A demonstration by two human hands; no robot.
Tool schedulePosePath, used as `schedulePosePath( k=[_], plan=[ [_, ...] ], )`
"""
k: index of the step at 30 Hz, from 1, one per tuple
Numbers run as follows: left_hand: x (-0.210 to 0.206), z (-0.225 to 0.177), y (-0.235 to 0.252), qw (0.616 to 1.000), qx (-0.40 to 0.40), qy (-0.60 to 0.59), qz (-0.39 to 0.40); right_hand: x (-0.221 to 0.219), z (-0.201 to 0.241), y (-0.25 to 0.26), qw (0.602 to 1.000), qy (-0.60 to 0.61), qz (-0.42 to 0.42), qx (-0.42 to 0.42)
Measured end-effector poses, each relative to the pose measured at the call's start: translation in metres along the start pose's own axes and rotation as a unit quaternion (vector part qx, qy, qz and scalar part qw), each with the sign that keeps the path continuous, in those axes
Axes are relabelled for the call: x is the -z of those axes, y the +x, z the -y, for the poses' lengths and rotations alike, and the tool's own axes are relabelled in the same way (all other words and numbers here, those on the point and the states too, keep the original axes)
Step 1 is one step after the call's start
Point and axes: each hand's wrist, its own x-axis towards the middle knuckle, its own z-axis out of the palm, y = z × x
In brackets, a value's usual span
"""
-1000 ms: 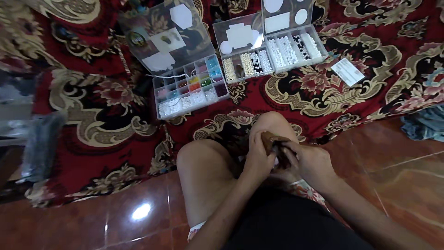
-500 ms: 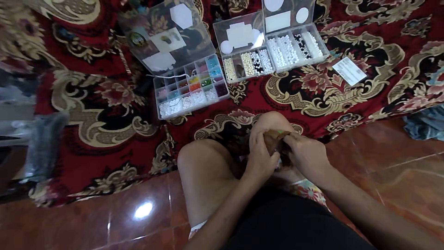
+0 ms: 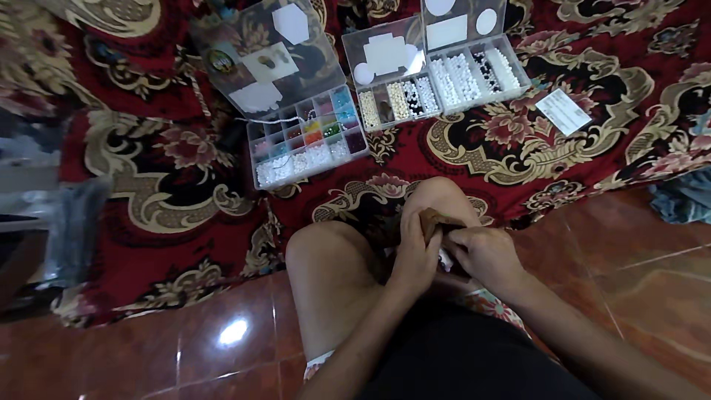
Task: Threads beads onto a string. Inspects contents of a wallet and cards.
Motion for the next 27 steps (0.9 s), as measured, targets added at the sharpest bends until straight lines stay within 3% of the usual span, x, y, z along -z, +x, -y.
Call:
schedulePosePath(
  k=[4,9,16,21,27],
  plan=[
    [0.001,-0.003,0.006,0.999,0.021,0.044,0.0,0.015,-0.009,0.004,0.996,0.033,0.088,-0.004],
    [0.002,-0.017,0.004,0.996,0.052,0.065,0.022,0.016,-0.013,-0.001,0.999,-0.045,-0.014,-0.019],
    [-0.001,-0.022,0.002,0.994,0.066,0.085,0.02,0.017,0.015,0.005,0.978,-0.125,0.139,-0.089],
    [-0.005,-0.017,0.0,0.996,0.034,0.086,0.007,0.001,0.021,-0.002,0.985,-0.136,0.071,-0.084],
    [-0.003,-0.02,0.002,0.995,0.03,0.089,0.02,0.011,0.012,0.0,0.981,-0.078,0.1,-0.144]
  ],
)
